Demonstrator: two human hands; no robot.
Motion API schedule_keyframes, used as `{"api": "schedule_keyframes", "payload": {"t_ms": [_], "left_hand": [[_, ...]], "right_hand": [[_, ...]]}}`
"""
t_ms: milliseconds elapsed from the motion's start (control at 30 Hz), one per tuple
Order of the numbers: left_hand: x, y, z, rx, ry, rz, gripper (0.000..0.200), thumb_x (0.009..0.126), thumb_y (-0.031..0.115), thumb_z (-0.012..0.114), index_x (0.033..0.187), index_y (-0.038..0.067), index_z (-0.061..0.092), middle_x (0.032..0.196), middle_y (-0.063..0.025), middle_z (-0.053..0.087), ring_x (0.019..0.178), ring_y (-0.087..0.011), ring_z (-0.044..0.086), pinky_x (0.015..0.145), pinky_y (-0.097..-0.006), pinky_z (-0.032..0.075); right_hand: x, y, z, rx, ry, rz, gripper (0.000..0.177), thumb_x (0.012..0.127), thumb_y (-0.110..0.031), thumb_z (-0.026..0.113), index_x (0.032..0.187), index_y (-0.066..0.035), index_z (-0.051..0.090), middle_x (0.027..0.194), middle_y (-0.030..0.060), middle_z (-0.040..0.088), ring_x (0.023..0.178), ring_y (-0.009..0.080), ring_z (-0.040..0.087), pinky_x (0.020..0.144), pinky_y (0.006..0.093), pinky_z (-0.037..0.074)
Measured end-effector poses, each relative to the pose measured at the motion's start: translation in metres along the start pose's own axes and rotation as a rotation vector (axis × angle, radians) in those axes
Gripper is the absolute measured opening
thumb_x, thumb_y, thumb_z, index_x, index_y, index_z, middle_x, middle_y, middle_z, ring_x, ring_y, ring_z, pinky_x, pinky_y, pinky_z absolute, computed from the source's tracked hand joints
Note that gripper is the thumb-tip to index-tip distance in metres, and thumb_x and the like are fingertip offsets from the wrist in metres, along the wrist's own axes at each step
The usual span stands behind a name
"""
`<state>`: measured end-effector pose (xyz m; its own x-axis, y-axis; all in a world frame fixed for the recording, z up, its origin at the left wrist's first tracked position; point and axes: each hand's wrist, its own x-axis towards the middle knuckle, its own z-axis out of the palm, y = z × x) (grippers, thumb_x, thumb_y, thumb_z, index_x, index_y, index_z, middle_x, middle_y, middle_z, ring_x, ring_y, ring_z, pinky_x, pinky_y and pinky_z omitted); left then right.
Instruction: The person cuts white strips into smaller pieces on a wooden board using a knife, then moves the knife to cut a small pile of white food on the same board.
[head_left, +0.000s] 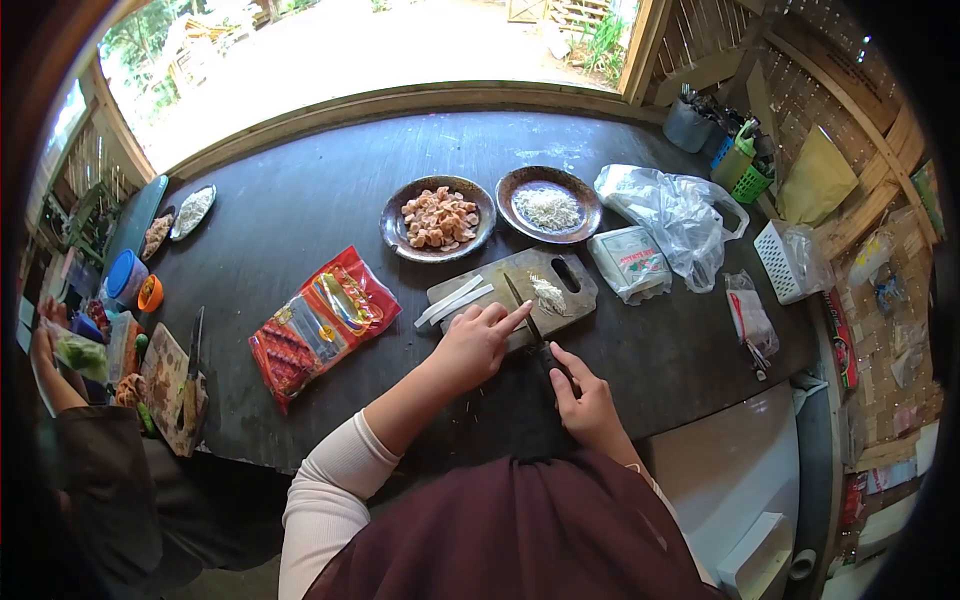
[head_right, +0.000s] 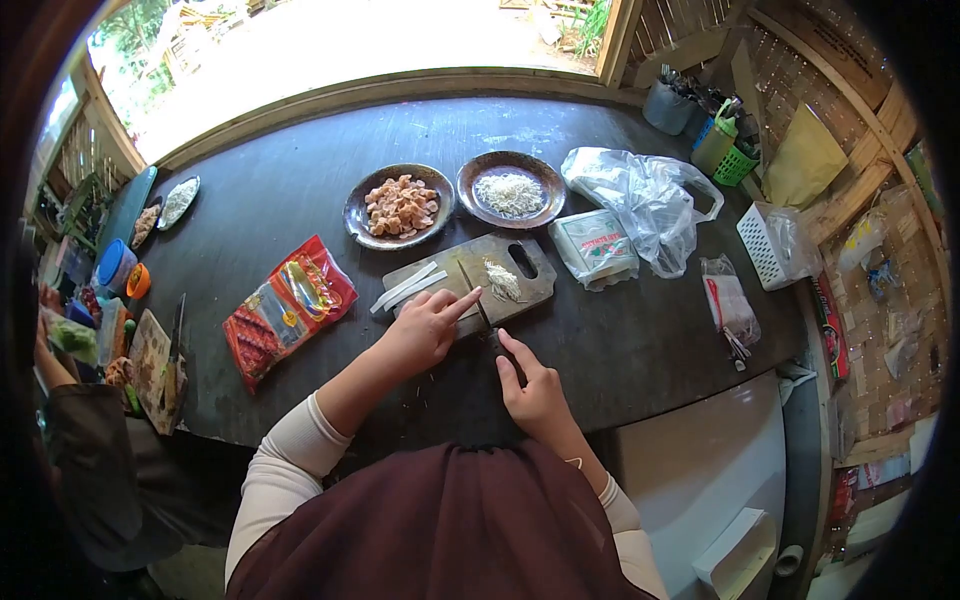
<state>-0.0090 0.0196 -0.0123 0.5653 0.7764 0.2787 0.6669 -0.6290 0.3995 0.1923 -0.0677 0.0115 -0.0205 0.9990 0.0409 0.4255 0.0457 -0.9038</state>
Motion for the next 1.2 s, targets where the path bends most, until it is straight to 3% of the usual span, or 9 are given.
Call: {"api": "schedule_keyframes", "payload": {"t_ms": [100, 167, 200, 600, 667, 1000, 1100, 1167, 1200], "left_hand": [[0.001, -0.002, 0.002, 0.003, 0.012, 0.012, 0.064, 0.085, 0.008, 0.057, 0.147, 0.018, 0.043, 0.11, -0.0102, 0.057, 0.097, -0.0321, 0.056, 0.087, -0.0433, 0.046], [0.0, -0.001, 0.001, 0.018, 0.019, 0.019, 0.064, 0.085, 0.008, 0.057, 0.146, 0.018, 0.043, 0.11, -0.01, 0.057, 0.095, -0.0318, 0.056, 0.086, -0.0431, 0.046], [0.0, -0.001, 0.001, 0.017, 0.016, 0.018, 0.064, 0.085, 0.008, 0.057, 0.146, 0.018, 0.043, 0.11, -0.01, 0.057, 0.095, -0.0318, 0.056, 0.086, -0.0431, 0.046], [0.003, -0.002, 0.0, -0.03, 0.026, 0.036, 0.063, 0.084, 0.008, 0.057, 0.145, 0.014, 0.045, 0.107, -0.0115, 0.057, 0.098, -0.0329, 0.056, 0.088, -0.0436, 0.046], [0.004, 0.001, -0.001, -0.029, -0.001, -0.016, 0.063, 0.084, 0.008, 0.057, 0.145, 0.013, 0.045, 0.106, -0.0116, 0.057, 0.098, -0.0325, 0.056, 0.087, -0.0428, 0.046], [0.0, -0.003, 0.008, 0.061, 0.084, 0.056, 0.066, 0.082, 0.009, 0.06, 0.146, 0.018, 0.043, 0.105, -0.0061, 0.057, 0.094, -0.0272, 0.056, 0.081, -0.0408, 0.047], [0.001, -0.002, 0.006, -0.053, 0.077, 0.018, 0.062, 0.086, 0.007, 0.055, 0.146, 0.014, 0.041, 0.107, -0.0126, 0.056, 0.1, -0.0325, 0.056, 0.087, -0.0449, 0.045], [0.001, -0.003, 0.01, -0.094, 0.097, -0.039, 0.053, 0.087, 0.008, 0.054, 0.139, 0.011, 0.045, 0.105, -0.0141, 0.056, 0.1, -0.0343, 0.056, 0.087, -0.0451, 0.045], [0.001, -0.004, 0.01, -0.091, 0.104, -0.032, 0.053, 0.087, 0.008, 0.054, 0.139, 0.011, 0.045, 0.105, -0.0141, 0.056, 0.1, -0.0343, 0.056, 0.087, -0.0451, 0.045]], "right_hand": [[0.002, 0.001, 0.0, -0.025, -0.008, -0.002, 0.037, 0.095, -0.016, 0.056, 0.13, -0.003, 0.057, 0.117, 0.0272, 0.063, 0.115, 0.0411, 0.059, 0.093, 0.039, 0.049], [0.003, 0.009, 0.003, -0.047, 0.041, -0.08, 0.037, 0.096, -0.015, 0.057, 0.132, -0.008, 0.058, 0.061, 0.0039, 0.054, 0.057, 0.0059, 0.046, 0.056, 0.0255, 0.043], [0.003, 0.01, 0.004, -0.045, 0.04, -0.077, 0.037, 0.096, -0.015, 0.057, 0.132, -0.008, 0.058, 0.061, 0.0039, 0.054, 0.057, 0.0059, 0.046, 0.056, 0.0255, 0.043], [0.009, 0.003, -0.001, -0.114, 0.024, -0.039, 0.037, 0.095, -0.014, 0.057, 0.131, -0.004, 0.057, 0.085, 0.0174, 0.068, 0.064, 0.0092, 0.055, 0.064, 0.0281, 0.048], [0.012, -0.007, -0.003, -0.094, -0.021, 0.035, 0.038, 0.095, -0.017, 0.056, 0.13, -0.006, 0.057, 0.105, 0.0308, 0.065, 0.105, 0.0445, 0.061, 0.086, 0.0407, 0.052], [-0.019, -0.013, -0.017, -0.139, -0.022, 0.07, 0.037, 0.095, -0.016, 0.056, 0.13, -0.004, 0.057, 0.098, 0.0301, 0.066, 0.097, 0.0424, 0.066, 0.079, 0.0388, 0.053], [-0.026, -0.016, -0.019, -0.124, -0.033, 0.167, 0.037, 0.095, -0.016, 0.055, 0.129, -0.004, 0.057, 0.101, 0.0302, 0.066, 0.1, 0.0419, 0.065, 0.081, 0.0384, 0.052], [-0.031, -0.004, -0.016, -0.142, 0.021, 0.032, 0.036, 0.095, -0.014, 0.055, 0.13, -0.003, 0.057, 0.063, 0.0086, 0.053, 0.052, 0.0081, 0.044, 0.052, 0.0277, 0.04], [-0.032, -0.003, -0.015, -0.144, 0.027, 0.024, 0.036, 0.095, -0.014, 0.055, 0.13, -0.003, 0.057, 0.063, 0.0086, 0.053, 0.052, 0.0081, 0.044, 0.052, 0.0277, 0.04]]}}
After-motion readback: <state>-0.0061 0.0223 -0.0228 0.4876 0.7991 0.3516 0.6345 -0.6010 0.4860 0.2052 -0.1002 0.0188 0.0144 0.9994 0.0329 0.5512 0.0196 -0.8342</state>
